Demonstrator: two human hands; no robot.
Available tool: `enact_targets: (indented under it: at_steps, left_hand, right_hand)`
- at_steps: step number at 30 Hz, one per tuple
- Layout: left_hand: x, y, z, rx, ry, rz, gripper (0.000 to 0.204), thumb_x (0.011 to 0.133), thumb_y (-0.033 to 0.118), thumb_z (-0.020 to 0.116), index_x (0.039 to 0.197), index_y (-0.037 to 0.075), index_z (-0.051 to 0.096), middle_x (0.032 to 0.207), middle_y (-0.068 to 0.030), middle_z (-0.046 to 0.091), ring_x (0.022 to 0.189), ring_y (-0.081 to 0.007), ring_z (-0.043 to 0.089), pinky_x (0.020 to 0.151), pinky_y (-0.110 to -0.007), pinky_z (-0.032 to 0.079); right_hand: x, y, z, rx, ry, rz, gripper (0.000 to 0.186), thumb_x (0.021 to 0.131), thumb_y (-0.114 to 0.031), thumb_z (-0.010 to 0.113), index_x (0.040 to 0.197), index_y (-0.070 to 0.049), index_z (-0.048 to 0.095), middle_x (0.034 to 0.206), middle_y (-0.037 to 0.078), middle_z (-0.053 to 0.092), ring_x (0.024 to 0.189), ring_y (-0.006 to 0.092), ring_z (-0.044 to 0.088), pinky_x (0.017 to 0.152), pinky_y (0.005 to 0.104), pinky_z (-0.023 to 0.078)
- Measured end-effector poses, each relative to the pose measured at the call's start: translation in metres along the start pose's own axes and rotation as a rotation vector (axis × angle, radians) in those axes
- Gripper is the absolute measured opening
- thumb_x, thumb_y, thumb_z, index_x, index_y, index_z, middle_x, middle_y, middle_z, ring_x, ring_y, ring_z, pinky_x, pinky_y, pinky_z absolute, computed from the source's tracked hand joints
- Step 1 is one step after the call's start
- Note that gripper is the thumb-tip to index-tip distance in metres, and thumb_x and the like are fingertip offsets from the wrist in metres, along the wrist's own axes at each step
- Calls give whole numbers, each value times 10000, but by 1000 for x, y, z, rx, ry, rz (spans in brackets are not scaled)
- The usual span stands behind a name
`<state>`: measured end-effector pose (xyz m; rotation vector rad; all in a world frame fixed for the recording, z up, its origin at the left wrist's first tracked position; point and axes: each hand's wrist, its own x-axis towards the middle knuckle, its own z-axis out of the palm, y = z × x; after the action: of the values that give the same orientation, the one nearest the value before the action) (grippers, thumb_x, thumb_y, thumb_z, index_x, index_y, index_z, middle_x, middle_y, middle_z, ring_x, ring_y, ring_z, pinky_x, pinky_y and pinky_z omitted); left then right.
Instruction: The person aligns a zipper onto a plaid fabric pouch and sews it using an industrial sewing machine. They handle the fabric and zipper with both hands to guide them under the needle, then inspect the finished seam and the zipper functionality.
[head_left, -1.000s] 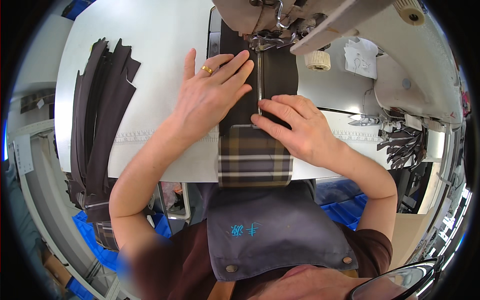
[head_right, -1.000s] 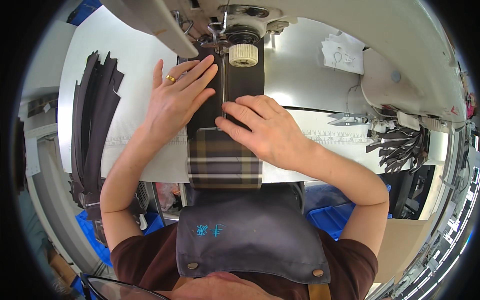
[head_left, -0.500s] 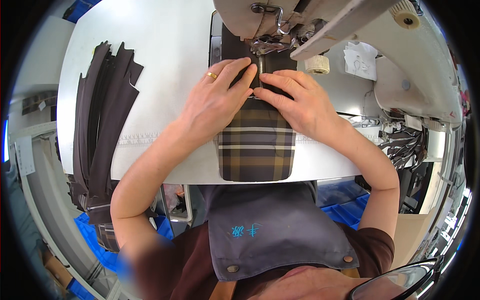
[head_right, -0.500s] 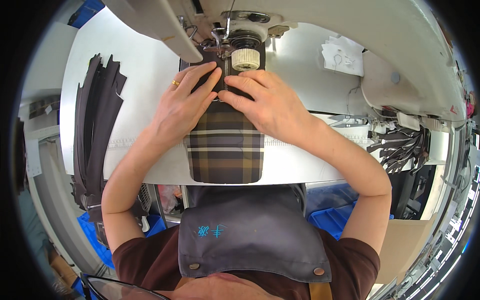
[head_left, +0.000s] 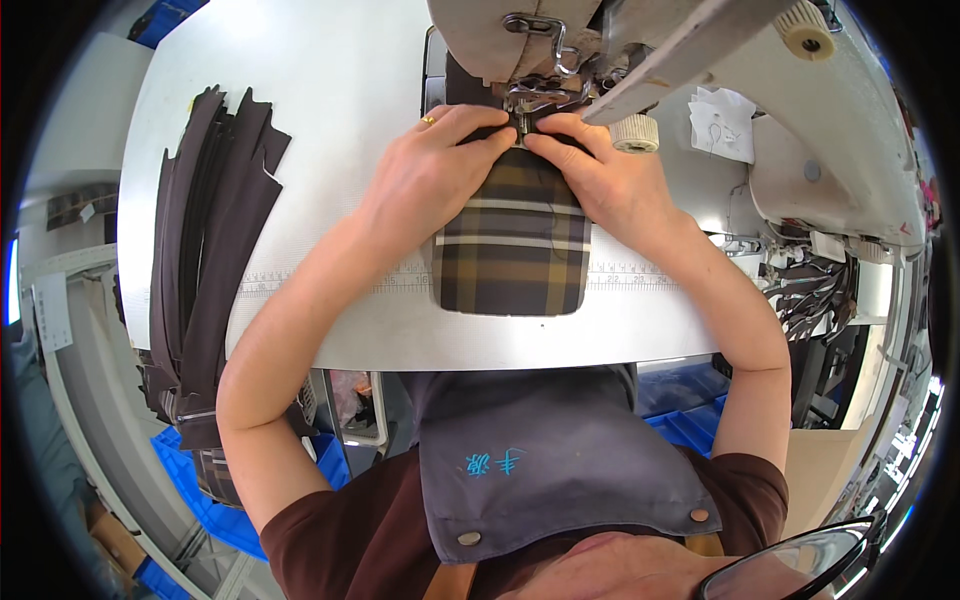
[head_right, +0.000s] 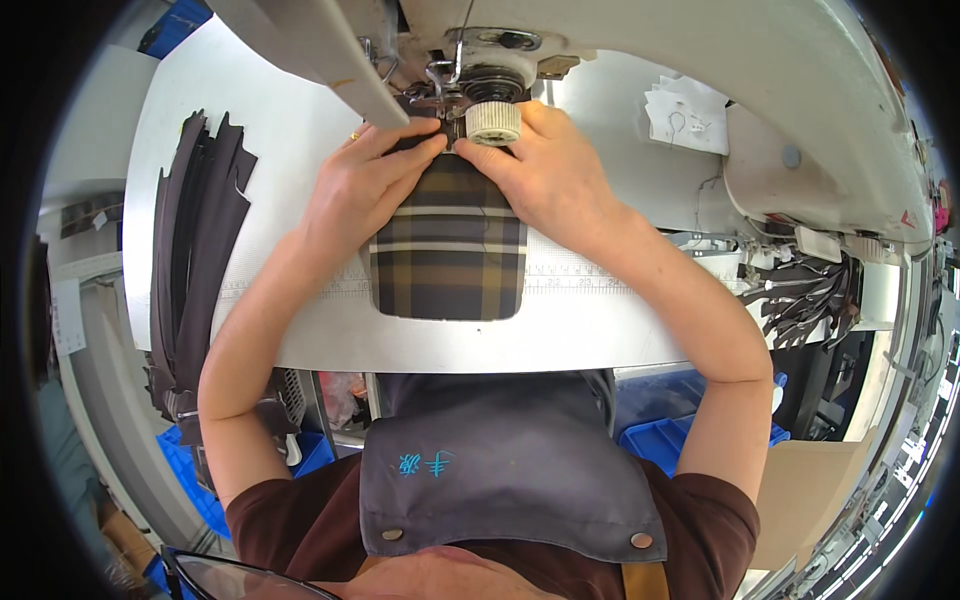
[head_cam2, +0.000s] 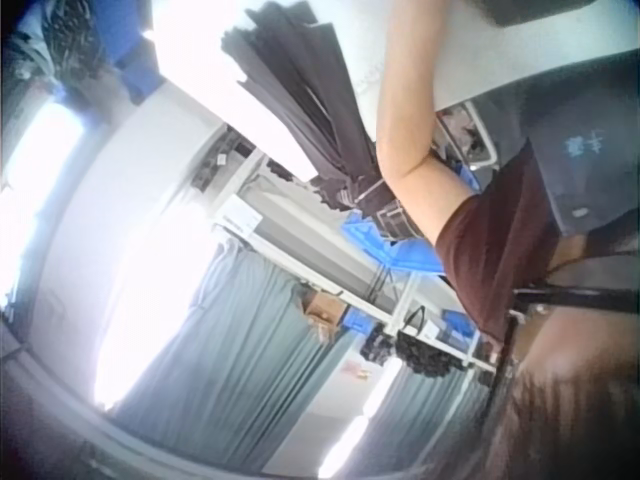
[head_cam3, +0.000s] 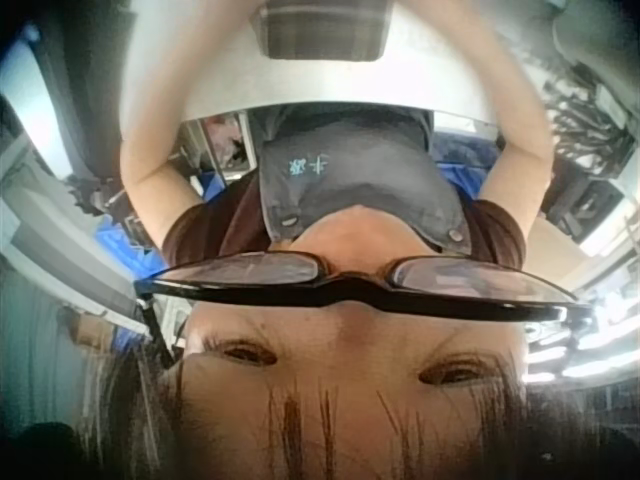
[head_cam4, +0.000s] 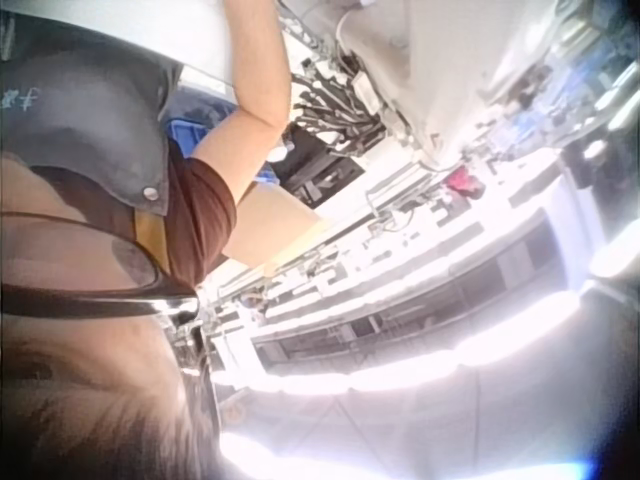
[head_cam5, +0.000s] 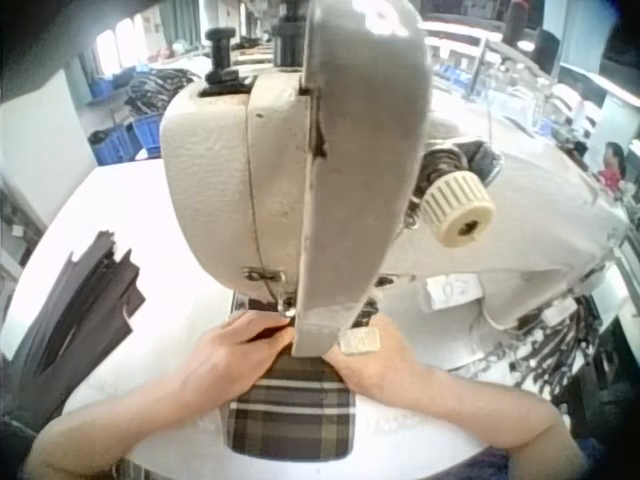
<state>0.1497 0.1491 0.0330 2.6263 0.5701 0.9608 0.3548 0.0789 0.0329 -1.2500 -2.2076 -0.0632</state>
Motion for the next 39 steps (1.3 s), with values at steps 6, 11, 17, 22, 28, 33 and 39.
enact_targets:
  at_steps: [6, 11, 17, 22, 28, 33, 39]
  left_hand:
    - [0, -6, 1, -124, 2, -107, 202, 756, -6, 614, 943, 43, 675, 980, -45, 624, 836, -227, 604, 717, -313, 509]
    - [5, -3, -5, -310, -54, -335, 195, 812, -3, 621, 999, 14, 674, 1043, -76, 632, 940, -191, 610, 798, -279, 484]
    - [3, -7, -2, -264, 17, -238, 174, 784, 66, 640, 951, 26, 669, 1003, -77, 634, 861, -248, 620, 745, -321, 503]
    - [9, -3, -5, -192, -16, -265, 151, 776, 83, 649, 912, 20, 666, 969, -80, 635, 849, -261, 613, 735, -329, 499]
    - [17, -5, 0, -219, 30, -328, 109, 744, 75, 660, 823, 3, 675, 858, -95, 644, 744, -254, 622, 674, -317, 497]
    - [25, -8, -5, -495, -11, -596, 122, 748, 74, 656, 820, -23, 667, 806, -71, 648, 697, -162, 610, 633, -277, 474]
    - [25, -14, -10, -478, -83, -496, 98, 781, 49, 647, 844, -23, 671, 814, -46, 626, 692, -119, 568, 647, -250, 457]
  right_hand:
    - [8, -1, -37, 1286, -45, 1088, 193, 883, -98, 545, 1050, -7, 579, 756, 67, 596, 517, 122, 485, 490, 243, 414]
    - [14, 29, -28, 1844, -256, 923, 223, 887, -172, 571, 1053, -22, 577, 595, -21, 557, 461, 63, 459, 401, 237, 376]
    - [20, 3, 16, -125, 87, -21, 145, 845, -209, 615, 946, -110, 646, 585, 22, 579, 495, 152, 559, 466, 282, 452]
    - [25, -5, 25, 252, 104, 423, 148, 773, -193, 666, 858, -77, 701, 702, 83, 664, 607, 235, 636, 563, 315, 506]
    - [24, -1, 29, 441, 145, 553, 154, 758, -203, 688, 812, -60, 705, 734, 100, 680, 661, 247, 659, 608, 307, 518]
    - [30, -19, 0, 458, -60, 713, 290, 739, -293, 722, 905, -58, 688, 874, 112, 679, 792, 261, 651, 710, 334, 514]
    - [-19, -63, -3, 43, -100, -72, 378, 764, -311, 666, 966, 1, 604, 1129, 132, 586, 992, 292, 573, 841, 415, 464]
